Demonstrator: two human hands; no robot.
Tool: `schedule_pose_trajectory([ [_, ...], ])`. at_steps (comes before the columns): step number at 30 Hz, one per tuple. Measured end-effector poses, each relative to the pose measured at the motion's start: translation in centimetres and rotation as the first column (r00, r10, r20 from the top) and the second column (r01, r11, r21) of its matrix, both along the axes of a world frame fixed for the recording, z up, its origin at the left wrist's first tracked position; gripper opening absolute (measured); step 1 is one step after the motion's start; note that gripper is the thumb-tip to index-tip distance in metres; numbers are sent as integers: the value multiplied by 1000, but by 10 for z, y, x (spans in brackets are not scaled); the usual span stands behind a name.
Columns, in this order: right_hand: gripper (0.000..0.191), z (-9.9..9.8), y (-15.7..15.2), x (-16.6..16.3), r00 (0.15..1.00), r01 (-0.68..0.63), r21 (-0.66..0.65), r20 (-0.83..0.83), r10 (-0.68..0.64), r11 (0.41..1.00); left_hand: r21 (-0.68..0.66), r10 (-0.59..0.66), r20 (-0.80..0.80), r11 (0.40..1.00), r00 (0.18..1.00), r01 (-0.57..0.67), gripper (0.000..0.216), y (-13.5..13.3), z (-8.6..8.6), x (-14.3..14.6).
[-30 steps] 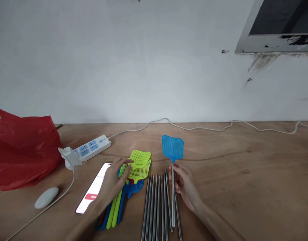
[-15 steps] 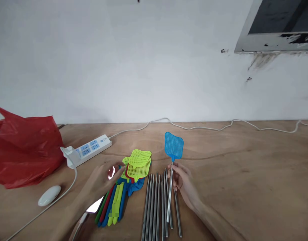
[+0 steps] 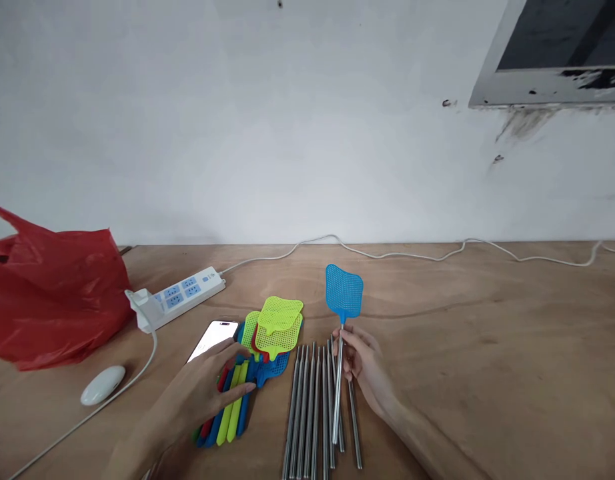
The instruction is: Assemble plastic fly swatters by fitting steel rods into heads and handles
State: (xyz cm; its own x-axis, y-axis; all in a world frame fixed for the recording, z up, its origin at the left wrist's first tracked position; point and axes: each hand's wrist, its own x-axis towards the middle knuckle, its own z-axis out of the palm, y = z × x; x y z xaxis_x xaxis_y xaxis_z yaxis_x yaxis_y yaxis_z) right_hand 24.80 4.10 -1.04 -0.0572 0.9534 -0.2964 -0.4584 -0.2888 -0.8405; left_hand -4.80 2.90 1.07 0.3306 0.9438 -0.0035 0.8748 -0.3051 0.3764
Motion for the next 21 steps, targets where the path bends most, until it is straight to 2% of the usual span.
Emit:
schedule_pose_trajectory([
  [9, 40, 1, -1, -1, 1000, 2, 10, -8, -2, 1000, 22, -87, -8, 996, 996, 87, 35, 3, -2, 10],
  [13, 40, 3, -3, -2, 1000, 10, 10, -21, -9, 1000, 82, -136, 67, 988, 988, 131, 37, -1, -3, 14],
  [16, 41, 4, -3, -3, 999, 15, 5, -36, -15, 1000, 106, -178, 129, 981, 976, 164, 30, -8, -2, 18],
  [19, 40, 5, -3, -3, 998, 18, -7, -55, -18, 1000, 71, -202, 190, 979, 961, 192, 20, -14, -1, 23],
  [21, 39, 5, -3, -3, 997, 19, -14, -73, -20, 1000, 31, -176, 259, 984, 950, 174, 18, -17, -2, 28],
])
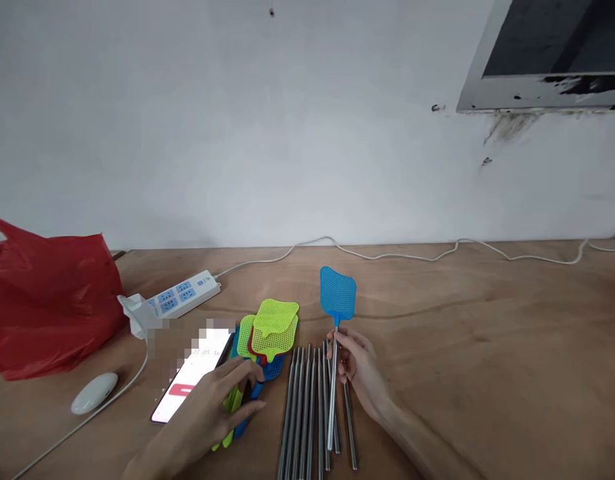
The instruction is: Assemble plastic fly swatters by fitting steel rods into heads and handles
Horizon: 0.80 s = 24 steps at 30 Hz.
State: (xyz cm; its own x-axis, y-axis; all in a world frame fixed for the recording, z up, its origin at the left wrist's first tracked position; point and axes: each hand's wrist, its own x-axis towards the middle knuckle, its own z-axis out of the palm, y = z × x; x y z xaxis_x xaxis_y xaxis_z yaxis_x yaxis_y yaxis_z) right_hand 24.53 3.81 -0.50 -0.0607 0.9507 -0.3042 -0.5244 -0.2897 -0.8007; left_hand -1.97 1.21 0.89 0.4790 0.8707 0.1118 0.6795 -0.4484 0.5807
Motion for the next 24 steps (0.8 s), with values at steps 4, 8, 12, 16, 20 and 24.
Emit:
schedule_pose_trajectory([
  [4, 38, 0, 0, 1, 999, 10, -4, -50, -11, 1000, -82, 88, 182, 994, 979, -74, 24, -5, -2, 13],
  [8, 37, 0, 0, 2, 993, 56, 16, -105, -54, 998, -132, 163, 249, 982, 955, -133, 17, -9, -4, 27],
  [12, 34, 1, 1, 3, 981, 105, 35, -170, -97, 994, -175, 198, 297, 973, 934, -151, 12, -14, -9, 37],
  [16, 30, 0, 2, 4, 975, 113, 38, -194, -104, 993, -206, 191, 330, 970, 925, -127, 14, -17, -13, 43],
  [20, 29, 0, 1, 3, 979, 107, 53, -182, -96, 993, -177, 155, 315, 979, 937, -102, 23, -18, -7, 44],
  [24, 30, 2, 0, 3, 986, 117, 91, -130, -105, 989, -134, 122, 280, 987, 952, -88, 29, -20, -5, 42],
])
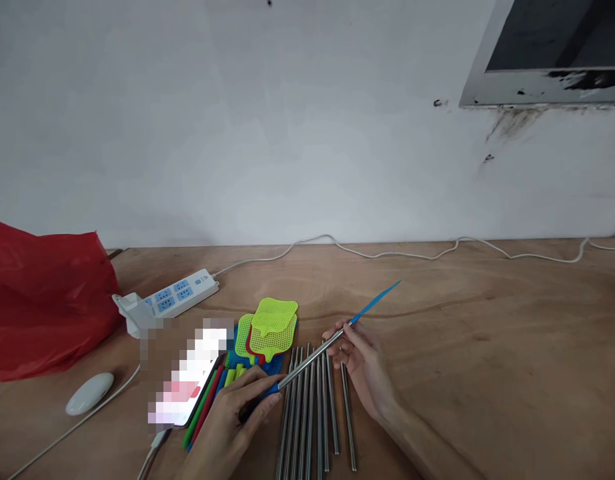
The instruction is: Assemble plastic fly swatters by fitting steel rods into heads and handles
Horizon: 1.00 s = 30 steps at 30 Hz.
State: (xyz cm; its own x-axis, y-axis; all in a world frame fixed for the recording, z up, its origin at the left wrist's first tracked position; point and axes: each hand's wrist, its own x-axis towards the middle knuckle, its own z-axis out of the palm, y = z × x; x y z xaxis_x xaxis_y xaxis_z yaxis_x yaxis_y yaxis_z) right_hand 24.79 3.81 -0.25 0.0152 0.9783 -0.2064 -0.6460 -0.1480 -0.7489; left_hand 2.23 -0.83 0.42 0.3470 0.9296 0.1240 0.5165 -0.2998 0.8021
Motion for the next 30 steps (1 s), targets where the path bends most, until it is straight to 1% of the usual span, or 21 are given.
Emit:
schedule_pose_trajectory([
  [2, 31, 1, 0, 0, 999, 10, 8, 31, -10, 1000, 29, 18, -31, 999, 999, -17, 30, -3, -4, -2],
  [4, 30, 1, -1, 0, 998, 12, 14, 56, -13, 1000, 78, 65, -55, 995, 996, -60, 31, -5, -10, -3],
  [7, 29, 1, -3, -2, 994, -16, 26, 109, 14, 1000, 129, 113, -61, 986, 992, -105, 30, -7, -13, -2],
  [10, 32, 0, -7, -9, 984, -56, 39, 169, 49, 998, 112, 83, -20, 990, 996, -80, 29, -7, -8, 3],
  [15, 40, -8, -13, -17, 965, -181, 27, 198, 172, 983, 51, 64, 29, 997, 998, -66, 27, -7, 1, 11],
  [18, 40, -13, -14, -17, 960, -196, 43, 214, 182, 980, 10, 42, 43, 999, 998, -43, 27, -6, 2, 13],
  [21, 40, -14, -14, -17, 955, -198, 62, 237, 178, 978, -1, 36, 74, 999, 997, -36, 27, -5, 1, 15],
  [25, 40, -11, -14, -18, 956, -200, 59, 230, 182, 978, -3, 40, 99, 999, 994, -40, 28, -4, 0, 17],
  [27, 39, -8, -13, -17, 966, -162, 53, 215, 147, 985, -18, 33, 71, 999, 997, -32, 28, -5, 0, 15],
  [30, 38, -4, -10, -14, 983, -48, 32, 180, 42, 998, -52, 25, -1, 998, 1000, -25, 27, -8, -1, 10],
])
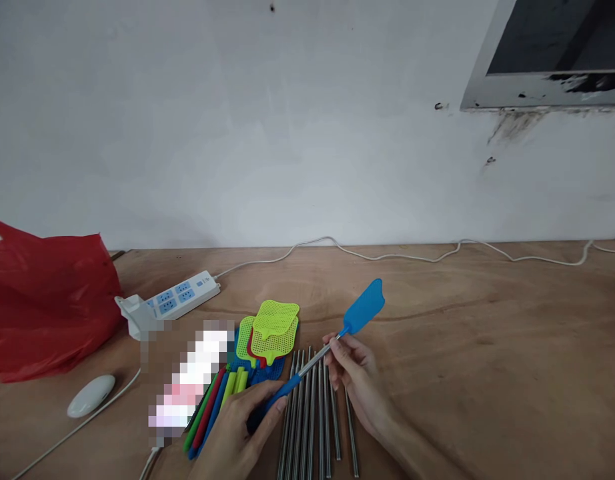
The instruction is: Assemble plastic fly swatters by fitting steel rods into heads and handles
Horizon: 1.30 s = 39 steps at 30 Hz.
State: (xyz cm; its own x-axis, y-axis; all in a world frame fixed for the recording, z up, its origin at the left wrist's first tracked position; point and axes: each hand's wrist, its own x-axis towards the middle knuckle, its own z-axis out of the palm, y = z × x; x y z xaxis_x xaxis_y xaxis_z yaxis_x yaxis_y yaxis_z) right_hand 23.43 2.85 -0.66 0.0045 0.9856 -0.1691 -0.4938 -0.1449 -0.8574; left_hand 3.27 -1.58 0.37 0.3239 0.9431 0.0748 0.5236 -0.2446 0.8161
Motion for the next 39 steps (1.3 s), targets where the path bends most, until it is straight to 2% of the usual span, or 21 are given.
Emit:
schedule_pose_trajectory([
  [3, 39, 0, 2, 2, 998, 58, -35, -33, -59, 998, 17, 6, -49, 1000, 999, -5, 28, -2, -1, -3],
  [11, 40, -4, 0, 0, 995, 23, -68, -92, -30, 997, 83, 54, -94, 995, 994, -46, 31, -1, -6, -3],
  [14, 41, -1, -1, -1, 997, -7, -69, -77, 1, 998, 52, 12, -81, 999, 997, -7, 35, -3, -2, 0],
  [18, 42, 1, -1, -1, 999, -16, -75, -36, 14, 997, 78, -59, -113, 995, 992, 68, 37, -5, 10, 1],
  [20, 43, 1, 0, 0, 999, 2, -76, -34, -5, 997, 85, -114, -125, 989, 986, 125, 35, 1, 19, -4],
  [22, 44, 0, 1, 2, 999, 13, -74, -36, -15, 997, 100, -110, -148, 987, 983, 125, 33, 12, 27, -15],
  [26, 47, -1, 3, 3, 1000, 8, -84, 8, -8, 996, 266, 48, -316, 963, 947, 40, 31, 45, 34, -39],
  [32, 51, -4, 4, 2, 991, -11, -100, 128, 24, 995, 380, 100, -409, 922, 907, 69, 31, 79, 15, -47],
  [39, 51, -4, 13, 10, 984, 23, -25, 180, -18, 999, 368, 57, -409, 924, 911, 107, 29, 77, -6, -45],
])
